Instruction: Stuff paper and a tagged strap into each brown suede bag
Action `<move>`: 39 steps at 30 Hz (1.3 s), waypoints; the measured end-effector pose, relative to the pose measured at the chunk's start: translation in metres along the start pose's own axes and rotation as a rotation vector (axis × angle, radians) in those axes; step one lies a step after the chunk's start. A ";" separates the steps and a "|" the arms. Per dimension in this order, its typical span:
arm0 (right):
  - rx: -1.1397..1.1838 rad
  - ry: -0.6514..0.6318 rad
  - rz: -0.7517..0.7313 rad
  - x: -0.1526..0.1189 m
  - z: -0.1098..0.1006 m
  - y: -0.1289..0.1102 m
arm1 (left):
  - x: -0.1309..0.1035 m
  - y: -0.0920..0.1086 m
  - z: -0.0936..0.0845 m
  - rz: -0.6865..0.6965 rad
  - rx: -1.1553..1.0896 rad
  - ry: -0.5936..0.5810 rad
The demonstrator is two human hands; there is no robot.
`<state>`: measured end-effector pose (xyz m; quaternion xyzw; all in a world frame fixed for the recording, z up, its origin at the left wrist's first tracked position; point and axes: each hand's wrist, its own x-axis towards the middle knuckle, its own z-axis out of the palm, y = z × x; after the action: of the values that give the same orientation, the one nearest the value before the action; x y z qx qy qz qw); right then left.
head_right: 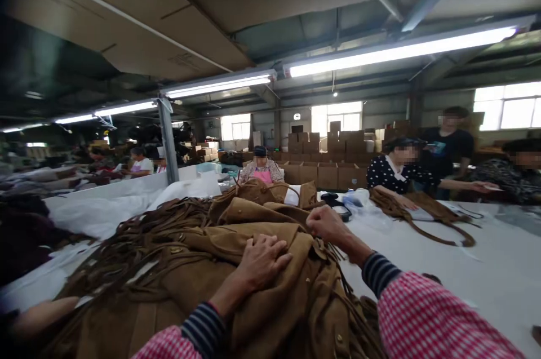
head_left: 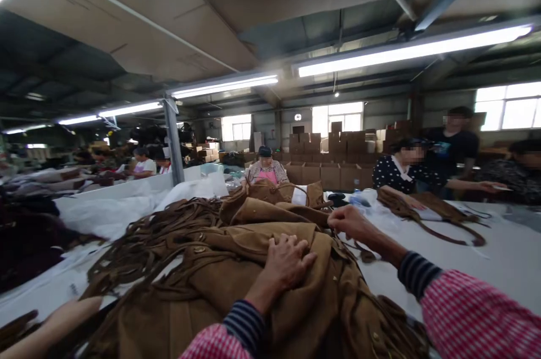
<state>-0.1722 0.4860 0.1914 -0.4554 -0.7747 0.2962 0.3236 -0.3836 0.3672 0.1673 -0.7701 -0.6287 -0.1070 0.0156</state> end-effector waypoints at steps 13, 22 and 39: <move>-0.342 -0.012 -0.152 0.143 0.169 -0.072 | -0.036 -0.004 0.025 0.023 -0.257 0.041; -0.548 -0.178 -0.151 0.150 0.196 -0.029 | -0.047 -0.002 0.023 0.098 -0.275 0.139; -0.324 0.564 0.250 0.139 0.120 -0.022 | -0.042 0.000 0.023 0.002 -0.307 0.045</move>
<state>-0.3282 0.5817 0.1668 -0.6563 -0.6299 0.0694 0.4096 -0.3886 0.3302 0.1366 -0.7614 -0.6037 -0.2191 -0.0882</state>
